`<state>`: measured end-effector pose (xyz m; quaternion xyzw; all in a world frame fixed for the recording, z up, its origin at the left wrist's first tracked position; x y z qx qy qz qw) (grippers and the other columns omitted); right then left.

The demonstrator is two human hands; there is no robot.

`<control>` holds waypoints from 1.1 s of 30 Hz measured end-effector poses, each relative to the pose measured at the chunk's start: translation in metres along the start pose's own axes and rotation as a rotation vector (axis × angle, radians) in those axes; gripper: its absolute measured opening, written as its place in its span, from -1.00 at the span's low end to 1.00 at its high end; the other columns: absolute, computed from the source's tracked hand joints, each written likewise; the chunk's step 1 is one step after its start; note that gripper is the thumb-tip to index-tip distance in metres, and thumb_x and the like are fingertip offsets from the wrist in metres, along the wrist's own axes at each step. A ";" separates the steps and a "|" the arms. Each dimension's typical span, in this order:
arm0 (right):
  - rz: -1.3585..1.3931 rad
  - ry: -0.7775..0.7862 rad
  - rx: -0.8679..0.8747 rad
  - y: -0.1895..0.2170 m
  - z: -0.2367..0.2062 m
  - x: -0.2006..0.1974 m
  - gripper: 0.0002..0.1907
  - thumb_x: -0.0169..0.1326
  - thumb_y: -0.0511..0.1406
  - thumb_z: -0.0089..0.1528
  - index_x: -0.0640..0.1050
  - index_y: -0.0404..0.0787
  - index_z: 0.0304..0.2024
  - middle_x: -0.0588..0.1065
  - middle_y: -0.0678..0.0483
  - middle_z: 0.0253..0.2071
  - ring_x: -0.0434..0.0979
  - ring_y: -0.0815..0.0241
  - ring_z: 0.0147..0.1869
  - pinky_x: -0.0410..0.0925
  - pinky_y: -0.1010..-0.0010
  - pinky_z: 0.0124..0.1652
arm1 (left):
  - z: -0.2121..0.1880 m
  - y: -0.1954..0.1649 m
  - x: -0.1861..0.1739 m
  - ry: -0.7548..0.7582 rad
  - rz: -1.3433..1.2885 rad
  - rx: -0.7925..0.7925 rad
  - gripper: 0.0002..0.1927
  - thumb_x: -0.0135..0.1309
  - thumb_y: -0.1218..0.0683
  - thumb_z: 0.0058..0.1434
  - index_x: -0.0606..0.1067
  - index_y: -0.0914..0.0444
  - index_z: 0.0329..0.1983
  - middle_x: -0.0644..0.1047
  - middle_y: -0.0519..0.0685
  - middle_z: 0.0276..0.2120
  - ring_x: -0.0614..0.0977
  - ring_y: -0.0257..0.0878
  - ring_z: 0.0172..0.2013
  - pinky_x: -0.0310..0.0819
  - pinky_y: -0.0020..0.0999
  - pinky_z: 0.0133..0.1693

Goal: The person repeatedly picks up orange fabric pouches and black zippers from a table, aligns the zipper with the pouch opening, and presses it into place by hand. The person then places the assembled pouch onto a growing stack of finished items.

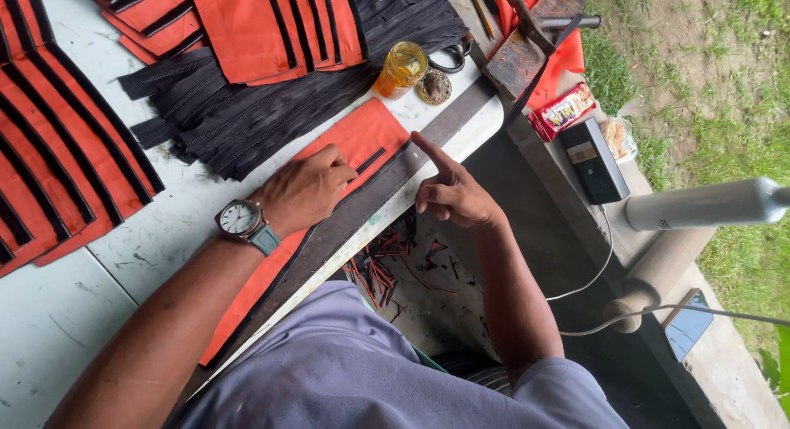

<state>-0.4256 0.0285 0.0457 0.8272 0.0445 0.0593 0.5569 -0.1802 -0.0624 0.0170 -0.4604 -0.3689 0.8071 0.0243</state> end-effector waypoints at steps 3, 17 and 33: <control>-0.039 0.001 0.048 0.002 0.002 0.004 0.06 0.13 -0.33 0.12 -0.05 -0.05 0.60 0.54 -0.02 -0.48 0.29 0.41 -0.62 0.18 0.62 -0.58 | -0.003 0.000 0.001 0.011 -0.031 0.005 -0.77 0.04 0.17 0.24 0.60 0.27 -0.08 0.52 0.02 -0.13 0.65 0.00 -0.19 0.59 -0.15 -0.14; -0.939 -0.004 0.163 0.034 -0.028 0.121 0.10 0.10 -0.36 0.03 -0.09 0.07 0.56 0.55 -0.06 -0.59 0.59 0.16 -0.50 0.45 0.35 -0.29 | -0.052 -0.009 -0.060 -0.172 -0.179 -0.116 -0.73 0.13 0.14 0.28 0.56 0.36 0.01 0.58 0.14 -0.09 0.66 0.05 -0.19 0.59 -0.15 -0.15; -0.712 0.157 -0.022 0.021 -0.033 0.177 0.03 0.14 -0.40 0.12 -0.04 -0.12 0.57 0.53 0.09 -0.54 0.50 0.38 -0.48 0.42 0.41 -0.36 | -0.133 0.006 -0.059 -0.110 -0.049 -0.207 -0.65 0.20 0.05 0.23 0.61 0.24 0.07 0.45 0.13 0.16 0.58 0.09 0.04 0.50 -0.08 0.04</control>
Point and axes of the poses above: each hand's wrist, its own z-axis towards the middle knuckle, its own x-axis out of the palm, y = z × x, the point moved 4 cm from there along z, towards the middle knuckle
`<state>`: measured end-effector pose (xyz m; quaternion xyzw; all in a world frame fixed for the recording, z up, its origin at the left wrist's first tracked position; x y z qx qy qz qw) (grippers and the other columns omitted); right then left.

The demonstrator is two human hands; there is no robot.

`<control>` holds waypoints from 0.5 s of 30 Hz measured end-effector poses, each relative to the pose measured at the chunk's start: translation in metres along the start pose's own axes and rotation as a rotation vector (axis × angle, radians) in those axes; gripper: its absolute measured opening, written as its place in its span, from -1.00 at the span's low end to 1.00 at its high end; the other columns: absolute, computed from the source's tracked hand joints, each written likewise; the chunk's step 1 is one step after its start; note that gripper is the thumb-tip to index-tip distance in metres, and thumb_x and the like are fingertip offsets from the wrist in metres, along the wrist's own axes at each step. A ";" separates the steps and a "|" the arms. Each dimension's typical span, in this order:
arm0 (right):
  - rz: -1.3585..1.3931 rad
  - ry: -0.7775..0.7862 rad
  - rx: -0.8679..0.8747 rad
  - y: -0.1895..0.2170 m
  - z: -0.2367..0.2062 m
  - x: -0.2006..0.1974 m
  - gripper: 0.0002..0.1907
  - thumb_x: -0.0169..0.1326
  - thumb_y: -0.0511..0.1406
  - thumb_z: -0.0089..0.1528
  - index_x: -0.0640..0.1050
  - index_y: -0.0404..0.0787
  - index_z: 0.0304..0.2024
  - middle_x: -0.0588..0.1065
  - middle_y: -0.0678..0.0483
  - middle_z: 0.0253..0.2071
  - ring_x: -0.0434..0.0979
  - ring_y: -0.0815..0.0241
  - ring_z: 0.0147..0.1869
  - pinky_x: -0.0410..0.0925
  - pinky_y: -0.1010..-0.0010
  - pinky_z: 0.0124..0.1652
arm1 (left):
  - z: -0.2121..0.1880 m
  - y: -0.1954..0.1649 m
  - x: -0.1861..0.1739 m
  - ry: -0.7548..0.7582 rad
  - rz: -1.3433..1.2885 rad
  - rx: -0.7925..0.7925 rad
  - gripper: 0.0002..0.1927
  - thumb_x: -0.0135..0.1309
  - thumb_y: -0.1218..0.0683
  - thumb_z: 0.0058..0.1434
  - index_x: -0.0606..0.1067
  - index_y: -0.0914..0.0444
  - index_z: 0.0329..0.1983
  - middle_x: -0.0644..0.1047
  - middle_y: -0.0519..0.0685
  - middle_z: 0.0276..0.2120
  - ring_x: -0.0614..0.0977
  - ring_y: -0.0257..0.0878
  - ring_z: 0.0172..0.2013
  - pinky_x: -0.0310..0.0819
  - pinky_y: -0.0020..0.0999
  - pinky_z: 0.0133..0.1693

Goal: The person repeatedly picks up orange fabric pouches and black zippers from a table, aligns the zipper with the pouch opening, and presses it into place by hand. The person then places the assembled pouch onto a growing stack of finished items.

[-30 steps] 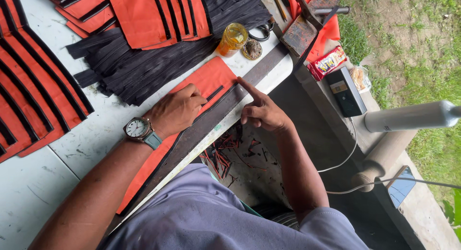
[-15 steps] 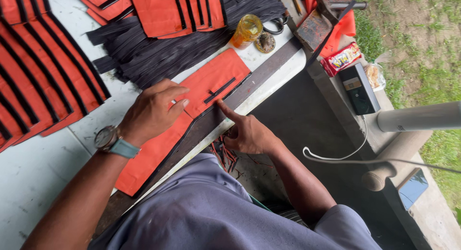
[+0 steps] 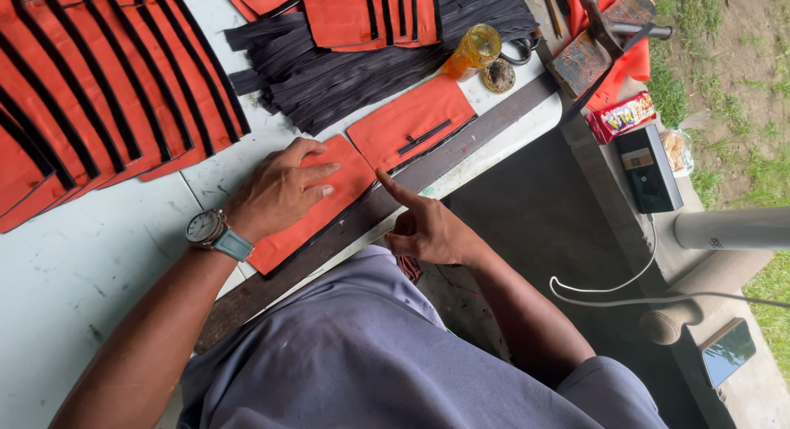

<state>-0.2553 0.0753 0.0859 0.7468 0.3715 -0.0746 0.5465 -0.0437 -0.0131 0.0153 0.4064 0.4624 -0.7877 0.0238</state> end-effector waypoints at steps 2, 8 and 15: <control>-0.059 0.043 0.057 0.001 0.001 0.007 0.09 0.09 -0.42 0.04 -0.10 -0.11 0.57 0.48 0.00 -0.60 0.48 0.26 -0.55 0.42 0.36 -0.41 | 0.000 0.004 0.002 0.001 0.008 -0.005 -0.64 0.20 0.04 0.22 0.61 0.22 0.07 0.45 0.12 0.17 0.58 0.09 0.04 0.49 -0.07 0.04; -0.439 0.102 0.010 0.018 -0.006 0.055 0.10 0.04 -0.40 -0.01 -0.11 -0.16 0.55 0.49 -0.08 -0.66 0.55 -0.03 -0.57 0.44 0.17 -0.41 | -0.005 0.008 0.005 -0.010 0.039 -0.015 -0.68 0.15 0.12 0.24 0.63 0.20 0.06 0.46 0.08 0.18 0.56 0.06 0.08 0.47 -0.10 0.07; -0.764 0.163 -0.147 0.037 -0.005 0.104 -0.07 0.05 -0.35 0.08 0.09 -0.18 0.52 0.49 -0.12 -0.63 0.53 -0.17 -0.54 0.39 0.03 -0.43 | -0.008 0.012 0.007 -0.044 -0.019 -0.054 -0.74 0.12 0.15 0.28 0.63 0.23 0.01 0.48 0.00 0.15 0.55 -0.01 0.10 0.43 -0.14 0.12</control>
Point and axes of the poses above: each hand's wrist, its own z-axis towards the middle knuckle, its own x-axis out of the palm, y = z × x, the point moved 4 cm from there along z, towards the middle knuckle
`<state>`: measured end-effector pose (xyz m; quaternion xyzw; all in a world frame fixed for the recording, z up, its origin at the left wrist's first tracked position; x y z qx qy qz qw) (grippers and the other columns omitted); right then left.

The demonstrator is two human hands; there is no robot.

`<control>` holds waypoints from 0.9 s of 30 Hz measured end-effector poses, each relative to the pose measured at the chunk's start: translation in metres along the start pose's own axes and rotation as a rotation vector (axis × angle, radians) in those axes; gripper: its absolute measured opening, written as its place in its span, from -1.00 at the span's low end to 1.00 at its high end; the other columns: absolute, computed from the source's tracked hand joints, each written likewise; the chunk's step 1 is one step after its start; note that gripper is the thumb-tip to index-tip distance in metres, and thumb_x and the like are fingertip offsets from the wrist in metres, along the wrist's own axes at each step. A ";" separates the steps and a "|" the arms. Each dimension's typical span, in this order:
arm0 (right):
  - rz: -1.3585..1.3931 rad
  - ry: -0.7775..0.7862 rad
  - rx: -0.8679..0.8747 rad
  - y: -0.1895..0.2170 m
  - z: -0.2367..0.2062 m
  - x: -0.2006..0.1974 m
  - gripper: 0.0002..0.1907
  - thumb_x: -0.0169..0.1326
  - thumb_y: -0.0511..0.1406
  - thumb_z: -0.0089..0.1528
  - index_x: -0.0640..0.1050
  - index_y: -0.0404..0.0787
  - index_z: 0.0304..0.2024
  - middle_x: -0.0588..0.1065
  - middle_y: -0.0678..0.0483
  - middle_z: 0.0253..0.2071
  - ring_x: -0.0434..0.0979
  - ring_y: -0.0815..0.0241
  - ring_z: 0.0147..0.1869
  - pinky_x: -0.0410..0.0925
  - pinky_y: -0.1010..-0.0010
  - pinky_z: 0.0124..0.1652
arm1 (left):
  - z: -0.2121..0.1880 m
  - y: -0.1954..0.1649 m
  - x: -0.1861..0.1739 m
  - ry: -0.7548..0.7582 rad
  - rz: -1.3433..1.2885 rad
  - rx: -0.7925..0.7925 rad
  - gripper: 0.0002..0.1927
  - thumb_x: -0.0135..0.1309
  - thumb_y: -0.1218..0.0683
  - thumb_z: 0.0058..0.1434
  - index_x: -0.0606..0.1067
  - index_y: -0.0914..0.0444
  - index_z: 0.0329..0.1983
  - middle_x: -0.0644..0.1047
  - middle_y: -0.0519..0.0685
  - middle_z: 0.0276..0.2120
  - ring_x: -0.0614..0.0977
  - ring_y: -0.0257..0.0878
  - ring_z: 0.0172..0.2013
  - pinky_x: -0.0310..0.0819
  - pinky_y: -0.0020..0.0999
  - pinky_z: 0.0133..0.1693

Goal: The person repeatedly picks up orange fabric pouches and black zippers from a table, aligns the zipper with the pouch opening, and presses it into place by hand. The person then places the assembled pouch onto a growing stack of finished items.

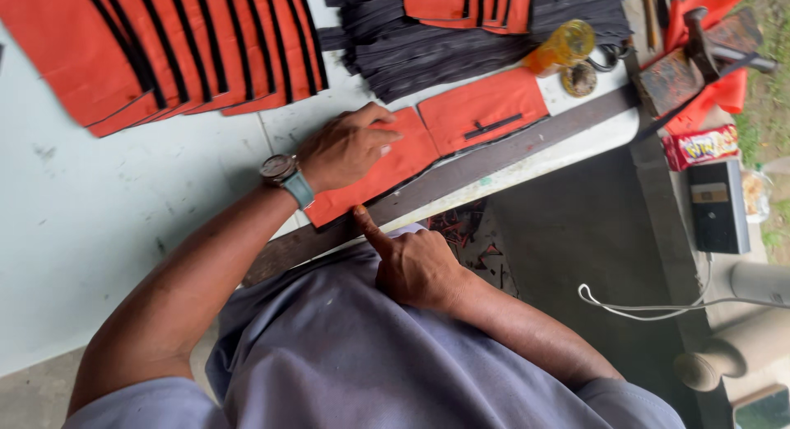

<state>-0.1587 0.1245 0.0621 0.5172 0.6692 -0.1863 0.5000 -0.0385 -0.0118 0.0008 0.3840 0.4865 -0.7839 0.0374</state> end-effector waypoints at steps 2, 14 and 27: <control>-0.012 -0.208 -0.182 0.012 0.002 -0.002 -0.12 0.04 -0.37 0.04 0.19 -0.29 0.46 0.53 -0.13 -0.49 0.57 -0.11 -0.44 0.41 0.09 -0.39 | 0.000 0.002 0.000 -0.002 -0.027 -0.002 -0.73 0.10 0.16 0.27 0.62 0.25 0.02 0.47 -0.01 0.17 0.56 -0.05 0.09 0.43 -0.17 0.14; -0.418 -0.108 -0.327 0.042 0.023 0.000 -0.29 -0.08 -0.36 0.23 0.21 -0.25 0.46 0.50 0.01 -0.43 0.54 0.11 -0.48 0.41 0.22 -0.48 | -0.001 0.010 0.002 0.012 -0.070 -0.005 -0.72 0.07 0.16 0.28 0.63 0.24 0.03 0.47 -0.01 0.18 0.57 -0.08 0.08 0.45 -0.21 0.13; -0.438 -0.916 0.179 -0.198 -0.002 -0.174 -0.65 0.39 -0.27 -0.01 0.65 -0.04 -0.16 0.47 0.05 -0.04 0.47 -0.05 0.04 0.29 0.09 -0.03 | 0.002 0.004 -0.004 -0.011 -0.041 0.015 -0.73 0.08 0.12 0.26 0.63 0.29 -0.04 0.52 0.04 0.13 0.60 0.00 0.03 0.46 -0.15 0.09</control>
Point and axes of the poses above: each hand's wrist, its own z-axis towards the middle knuckle, its own x-axis out of the palm, y = z × x, the point moved 4 cm from there along z, towards the middle knuckle
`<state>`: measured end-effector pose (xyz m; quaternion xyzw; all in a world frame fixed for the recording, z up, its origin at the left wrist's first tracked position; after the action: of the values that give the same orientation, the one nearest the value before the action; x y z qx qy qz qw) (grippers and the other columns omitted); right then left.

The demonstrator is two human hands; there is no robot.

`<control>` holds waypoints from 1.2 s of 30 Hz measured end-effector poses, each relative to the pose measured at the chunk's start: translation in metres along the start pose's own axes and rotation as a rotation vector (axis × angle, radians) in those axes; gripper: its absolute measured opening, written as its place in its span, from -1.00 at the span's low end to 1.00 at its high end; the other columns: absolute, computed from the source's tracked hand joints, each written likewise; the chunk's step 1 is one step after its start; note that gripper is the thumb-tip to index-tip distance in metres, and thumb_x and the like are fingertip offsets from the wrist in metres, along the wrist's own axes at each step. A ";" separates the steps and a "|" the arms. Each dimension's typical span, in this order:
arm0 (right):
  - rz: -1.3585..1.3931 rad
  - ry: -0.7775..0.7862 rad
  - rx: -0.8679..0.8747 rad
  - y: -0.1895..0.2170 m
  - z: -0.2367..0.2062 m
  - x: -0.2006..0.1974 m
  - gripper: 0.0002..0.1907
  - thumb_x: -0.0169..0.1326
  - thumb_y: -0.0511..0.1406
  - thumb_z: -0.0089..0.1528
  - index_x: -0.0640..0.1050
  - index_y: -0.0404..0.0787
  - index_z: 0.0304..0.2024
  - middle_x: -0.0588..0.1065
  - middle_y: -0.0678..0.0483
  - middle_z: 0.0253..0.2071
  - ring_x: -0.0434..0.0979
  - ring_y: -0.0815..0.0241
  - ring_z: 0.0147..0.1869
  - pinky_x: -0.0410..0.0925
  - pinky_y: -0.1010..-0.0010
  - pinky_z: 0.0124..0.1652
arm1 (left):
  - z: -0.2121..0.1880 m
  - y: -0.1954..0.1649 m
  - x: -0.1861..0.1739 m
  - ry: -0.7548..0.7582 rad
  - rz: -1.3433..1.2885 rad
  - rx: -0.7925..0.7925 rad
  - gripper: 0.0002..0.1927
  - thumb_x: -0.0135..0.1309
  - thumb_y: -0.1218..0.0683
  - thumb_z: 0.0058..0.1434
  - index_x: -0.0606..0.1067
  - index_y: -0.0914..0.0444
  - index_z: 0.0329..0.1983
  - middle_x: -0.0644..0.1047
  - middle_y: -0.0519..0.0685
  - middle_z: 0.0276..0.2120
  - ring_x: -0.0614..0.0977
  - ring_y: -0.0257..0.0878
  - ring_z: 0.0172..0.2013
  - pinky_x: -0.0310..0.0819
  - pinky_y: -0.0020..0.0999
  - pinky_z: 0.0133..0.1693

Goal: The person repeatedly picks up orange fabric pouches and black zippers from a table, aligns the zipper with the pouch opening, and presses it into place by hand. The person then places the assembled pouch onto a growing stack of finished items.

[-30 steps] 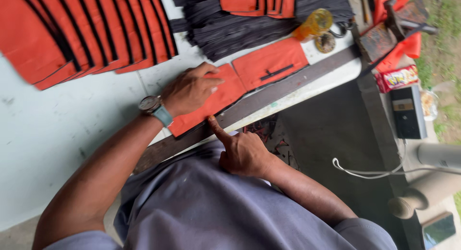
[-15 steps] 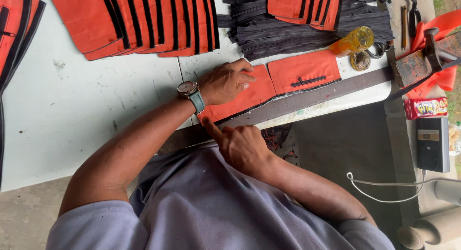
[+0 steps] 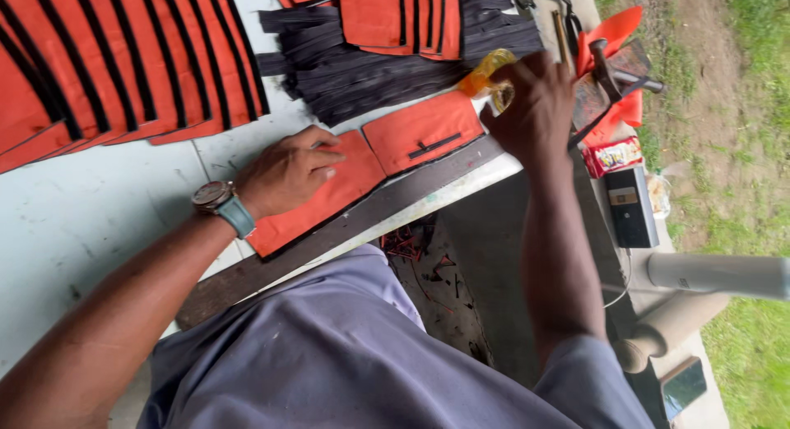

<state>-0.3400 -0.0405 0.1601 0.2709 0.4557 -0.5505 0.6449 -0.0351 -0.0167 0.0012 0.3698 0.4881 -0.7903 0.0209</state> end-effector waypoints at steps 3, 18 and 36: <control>-0.090 0.108 0.053 -0.066 0.005 0.035 -0.67 0.38 -0.24 -0.05 0.67 0.01 -0.21 0.40 0.09 -0.04 0.36 -0.02 0.11 0.19 0.11 0.06 | 0.001 -0.002 0.000 0.019 -0.006 -0.020 -0.71 0.07 0.12 0.26 0.63 0.28 -0.02 0.51 0.04 0.12 0.60 0.00 0.03 0.46 -0.16 0.09; 0.847 0.335 -0.100 0.091 -0.054 -0.009 -0.47 0.09 -0.65 0.06 0.42 -0.33 0.09 0.42 -0.08 0.04 0.47 0.03 0.23 0.38 0.28 0.19 | 0.002 0.015 0.008 0.005 -0.023 0.044 -0.73 0.14 0.16 0.19 0.63 0.30 -0.04 0.51 0.07 0.12 0.54 -0.03 0.12 0.43 -0.18 0.15; 0.877 0.474 0.061 0.152 -0.078 -0.009 -0.41 -0.01 -0.54 0.02 0.62 0.01 0.05 0.38 0.04 0.13 0.45 0.07 0.16 0.43 0.30 -0.02 | -0.002 0.003 -0.004 0.106 -0.030 -0.035 -0.55 0.24 0.02 0.17 0.55 0.19 0.14 0.43 0.01 0.13 0.55 -0.05 0.08 0.45 -0.15 0.12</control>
<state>-0.2172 0.0679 0.1104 0.5733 0.4166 -0.1640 0.6862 -0.0304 -0.0180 0.0010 0.4032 0.5078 -0.7612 -0.0103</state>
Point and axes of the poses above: each hand's wrist, its own z-axis towards the middle knuckle, its own x-axis out of the palm, y = z × x, the point moved 4 cm from there along z, towards the middle knuckle
